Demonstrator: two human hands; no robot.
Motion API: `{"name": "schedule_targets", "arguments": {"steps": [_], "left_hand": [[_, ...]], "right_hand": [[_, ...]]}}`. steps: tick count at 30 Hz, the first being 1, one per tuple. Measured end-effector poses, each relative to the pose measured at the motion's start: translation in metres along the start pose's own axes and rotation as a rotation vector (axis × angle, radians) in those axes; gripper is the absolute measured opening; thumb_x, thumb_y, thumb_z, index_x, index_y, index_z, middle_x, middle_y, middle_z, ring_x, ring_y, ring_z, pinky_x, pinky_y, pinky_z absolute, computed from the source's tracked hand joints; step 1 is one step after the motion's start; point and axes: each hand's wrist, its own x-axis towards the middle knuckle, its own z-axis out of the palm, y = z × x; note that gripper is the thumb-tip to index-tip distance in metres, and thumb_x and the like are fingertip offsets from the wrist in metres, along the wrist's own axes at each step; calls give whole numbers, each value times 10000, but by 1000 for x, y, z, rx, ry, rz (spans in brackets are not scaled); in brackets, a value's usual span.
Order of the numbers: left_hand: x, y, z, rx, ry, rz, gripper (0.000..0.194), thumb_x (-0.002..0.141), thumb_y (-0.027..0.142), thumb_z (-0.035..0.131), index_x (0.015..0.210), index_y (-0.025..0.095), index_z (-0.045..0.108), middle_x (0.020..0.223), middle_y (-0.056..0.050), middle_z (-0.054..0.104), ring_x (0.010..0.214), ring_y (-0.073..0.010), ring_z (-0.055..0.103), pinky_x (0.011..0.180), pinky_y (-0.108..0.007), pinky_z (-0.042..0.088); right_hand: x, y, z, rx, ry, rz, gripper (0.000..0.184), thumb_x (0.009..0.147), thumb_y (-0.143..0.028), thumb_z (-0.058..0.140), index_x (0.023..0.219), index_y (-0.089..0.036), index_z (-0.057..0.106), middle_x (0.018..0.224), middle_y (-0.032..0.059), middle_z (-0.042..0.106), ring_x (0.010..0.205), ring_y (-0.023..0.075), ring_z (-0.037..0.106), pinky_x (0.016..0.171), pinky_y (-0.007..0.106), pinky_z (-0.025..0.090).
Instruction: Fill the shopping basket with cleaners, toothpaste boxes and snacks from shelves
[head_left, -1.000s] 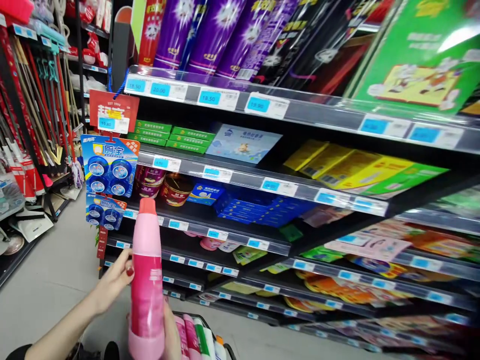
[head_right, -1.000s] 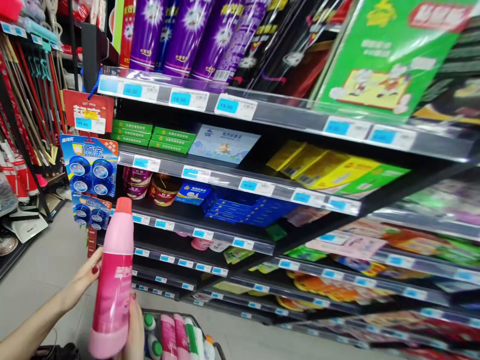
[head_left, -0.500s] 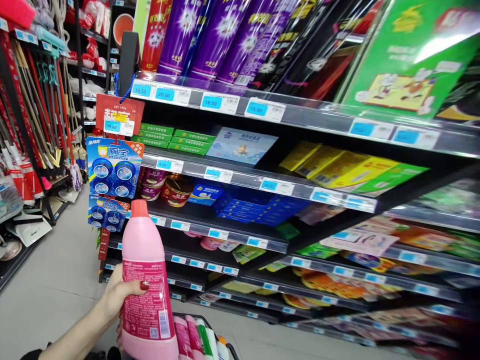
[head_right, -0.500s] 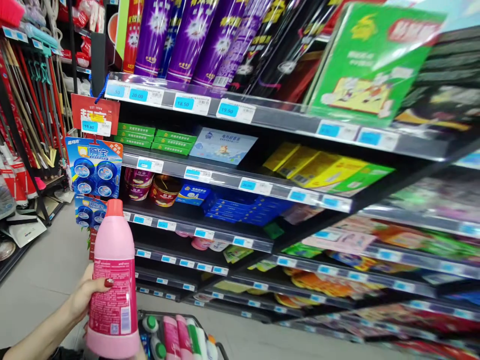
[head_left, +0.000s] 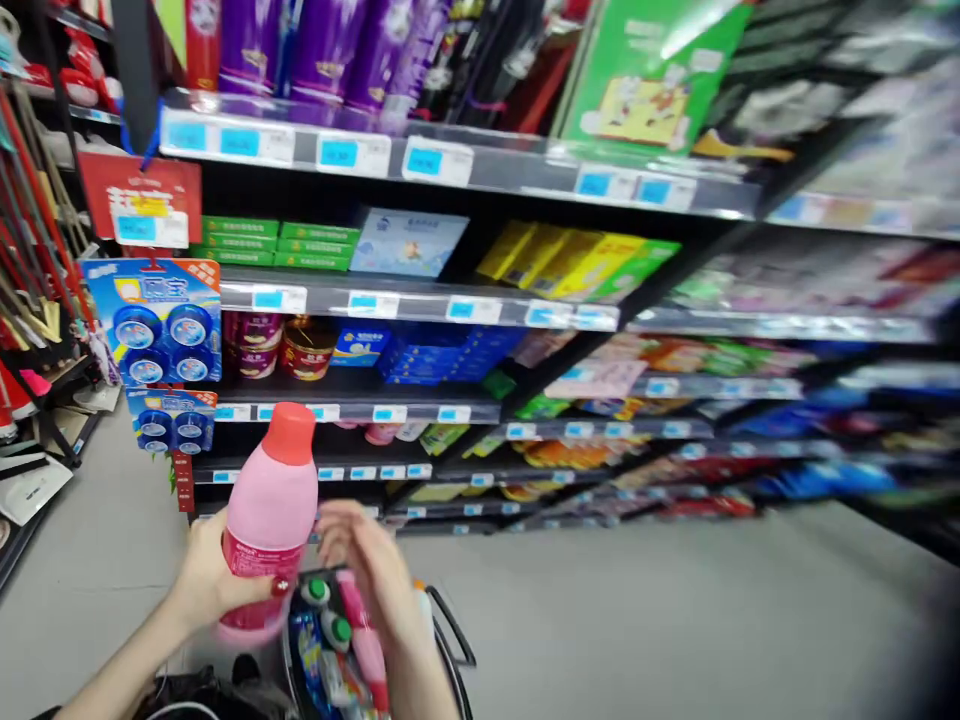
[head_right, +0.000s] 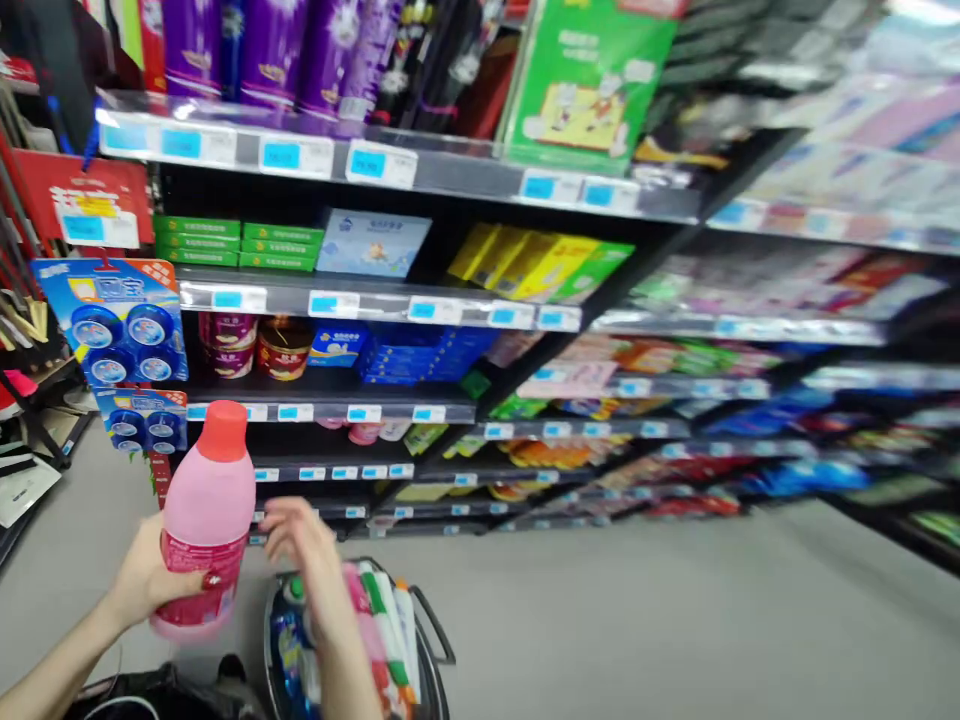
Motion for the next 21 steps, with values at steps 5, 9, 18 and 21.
{"name": "schedule_targets", "arguments": {"steps": [5, 9, 18, 21], "left_hand": [[18, -14, 16, 484, -97, 382, 512, 573, 320, 792, 1069, 214, 717, 924, -55, 771, 758, -253, 685, 754, -357, 559], [34, -29, 46, 669, -231, 780, 512, 710, 394, 707, 1167, 164, 679, 1085, -123, 748, 954, -294, 696, 866, -378, 562], [89, -48, 143, 781, -403, 1521, 323, 907, 89, 447, 1183, 134, 609, 1100, -138, 731, 1026, -269, 678, 958, -517, 529], [102, -61, 186, 879, -642, 1419, 335, 939, 83, 404, 1183, 167, 617, 1176, -108, 710, 1123, -259, 642, 1027, -516, 488]], "right_hand": [[-1, -85, -49, -230, -101, 8, 653, 712, -781, 514, 951, -192, 665, 644, 4, 635, 395, 83, 450, 403, 219, 303], [-22, -109, -74, -713, -204, 98, 423, 733, -599, 632, 791, -189, 716, 614, 9, 632, 501, 117, 507, 466, 226, 345], [-59, -18, -119, -1217, -52, 429, 1050, 494, -336, 829, 1408, -78, 382, 1012, 145, 676, 888, 287, 638, 763, 364, 493], [-61, 48, -153, -1067, 214, 292, 1034, 545, -243, 759, 1448, -100, 276, 1240, 176, 599, 1046, 280, 618, 875, 373, 492]]}}
